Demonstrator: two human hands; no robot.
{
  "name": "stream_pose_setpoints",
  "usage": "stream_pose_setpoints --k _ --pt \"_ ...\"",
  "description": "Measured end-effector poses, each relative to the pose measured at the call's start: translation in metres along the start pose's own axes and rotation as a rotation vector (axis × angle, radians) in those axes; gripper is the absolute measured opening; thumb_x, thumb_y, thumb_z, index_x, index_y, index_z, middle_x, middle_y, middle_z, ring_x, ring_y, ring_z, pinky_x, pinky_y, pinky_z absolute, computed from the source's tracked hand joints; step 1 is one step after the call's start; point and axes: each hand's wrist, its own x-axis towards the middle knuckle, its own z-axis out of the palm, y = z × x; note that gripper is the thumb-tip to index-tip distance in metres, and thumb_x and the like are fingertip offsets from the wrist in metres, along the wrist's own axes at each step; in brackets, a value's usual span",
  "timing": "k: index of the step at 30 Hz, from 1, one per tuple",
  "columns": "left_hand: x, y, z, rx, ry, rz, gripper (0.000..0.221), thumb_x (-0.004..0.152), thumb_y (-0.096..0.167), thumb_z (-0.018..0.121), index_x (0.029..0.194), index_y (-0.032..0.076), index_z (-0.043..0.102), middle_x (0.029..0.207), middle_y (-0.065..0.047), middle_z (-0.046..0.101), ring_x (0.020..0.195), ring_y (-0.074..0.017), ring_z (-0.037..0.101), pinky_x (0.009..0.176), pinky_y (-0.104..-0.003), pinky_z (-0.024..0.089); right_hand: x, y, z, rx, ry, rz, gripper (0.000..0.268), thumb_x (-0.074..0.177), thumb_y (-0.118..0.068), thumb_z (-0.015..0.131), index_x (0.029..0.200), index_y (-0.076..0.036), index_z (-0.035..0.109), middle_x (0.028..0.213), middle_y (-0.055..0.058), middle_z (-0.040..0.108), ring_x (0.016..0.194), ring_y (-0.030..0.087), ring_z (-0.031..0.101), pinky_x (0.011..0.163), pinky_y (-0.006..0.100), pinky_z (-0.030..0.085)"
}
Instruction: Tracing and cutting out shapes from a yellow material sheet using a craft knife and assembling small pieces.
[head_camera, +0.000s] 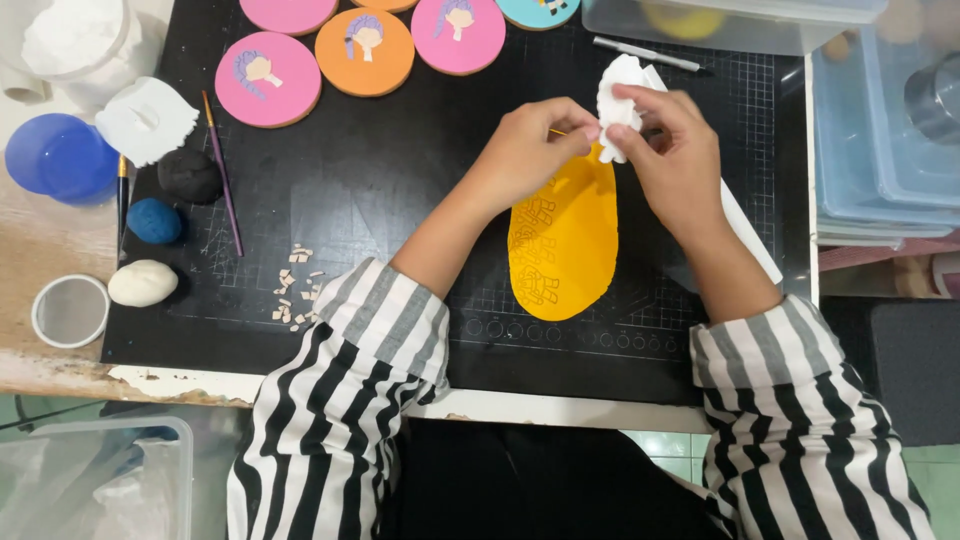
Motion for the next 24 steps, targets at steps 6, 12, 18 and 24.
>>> stream_pose_setpoints --k 6,12,18,24 --pt "-0.005 -0.006 -0.008 0.431 -0.046 0.122 0.028 0.102 0.028 0.054 0.12 0.014 0.071 0.12 -0.006 0.072 0.109 -0.0246 0.068 0.087 -0.038 0.054 0.009 0.034 0.01 0.013 0.053 0.017 0.021 0.102 -0.016 0.079 0.122 -0.013 0.076 0.118 0.006 0.055 0.093 0.014 0.062 0.076 0.026 0.05" --pt "0.0 -0.056 -0.007 1.082 -0.013 0.365 0.03 0.096 0.031 0.071 0.126 0.037 0.073 0.153 -0.009 0.046 0.145 -0.0419 0.029 0.11 -0.079 0.021 0.001 0.032 0.014 -0.207 -0.104 -0.005 0.015 0.1 -0.015 0.084 0.108 -0.004 0.078 0.1 0.01 0.071 0.082 0.018 0.062 0.069 0.031 0.05" --pt "-0.007 -0.056 -0.01 0.98 -0.008 0.308 0.034 0.093 0.031 0.077 0.127 0.032 0.073 0.151 -0.01 0.05 0.145 -0.041 0.031 0.113 -0.077 0.015 -0.001 0.034 0.01 -0.345 -0.224 -0.032 0.018 0.101 -0.017 0.082 0.111 -0.003 0.08 0.102 0.012 0.073 0.086 0.023 0.066 0.074 0.035 0.053" --pt "-0.011 -0.051 -0.006 0.928 -0.025 0.376 0.027 0.092 0.026 0.076 0.119 0.032 0.078 0.146 -0.011 0.053 0.141 -0.0426 0.033 0.11 -0.078 0.021 -0.005 0.032 -0.006 -0.351 -0.368 -0.116 0.018 0.102 -0.014 0.078 0.116 -0.002 0.077 0.11 0.012 0.071 0.093 0.025 0.068 0.084 0.037 0.053"
